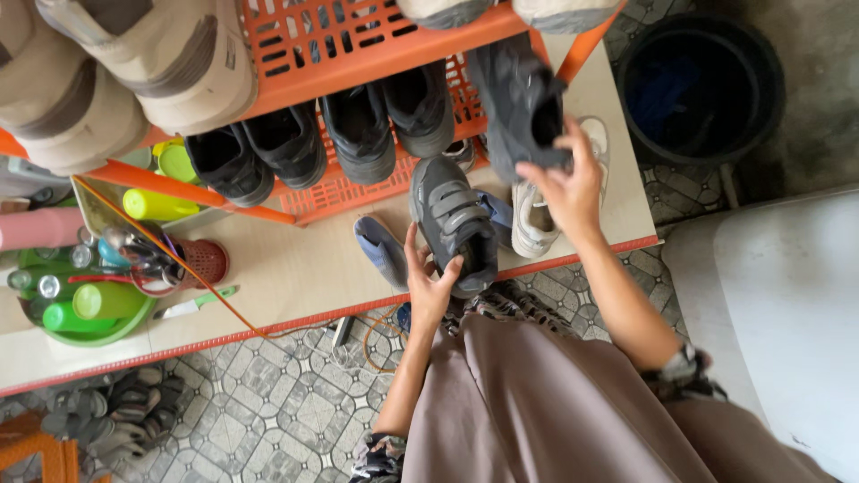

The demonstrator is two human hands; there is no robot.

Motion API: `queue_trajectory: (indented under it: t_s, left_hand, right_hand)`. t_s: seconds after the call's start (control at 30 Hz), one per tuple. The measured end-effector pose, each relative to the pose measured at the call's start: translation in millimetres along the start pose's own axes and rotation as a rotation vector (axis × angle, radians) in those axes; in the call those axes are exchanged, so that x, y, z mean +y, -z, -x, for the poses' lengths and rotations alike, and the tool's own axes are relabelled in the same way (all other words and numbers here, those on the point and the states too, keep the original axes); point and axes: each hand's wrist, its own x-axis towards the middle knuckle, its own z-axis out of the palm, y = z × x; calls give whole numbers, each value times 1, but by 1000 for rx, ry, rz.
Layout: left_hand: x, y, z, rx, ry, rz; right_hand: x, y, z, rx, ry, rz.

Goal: The person organizes shoes on an orange plastic shoe rack. They pick up various shoes from the floor and lower shelves, inspect them, and place them on the rack. The person handles sneakers, sandals, and boots, arranging them in pairs.

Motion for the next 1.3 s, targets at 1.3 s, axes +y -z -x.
queue_trajectory:
  t_s: [1.3]
  left_hand:
    - [45,49,12,21,-640,-661]
  right_hand:
    - [40,-10,143,278,151,124]
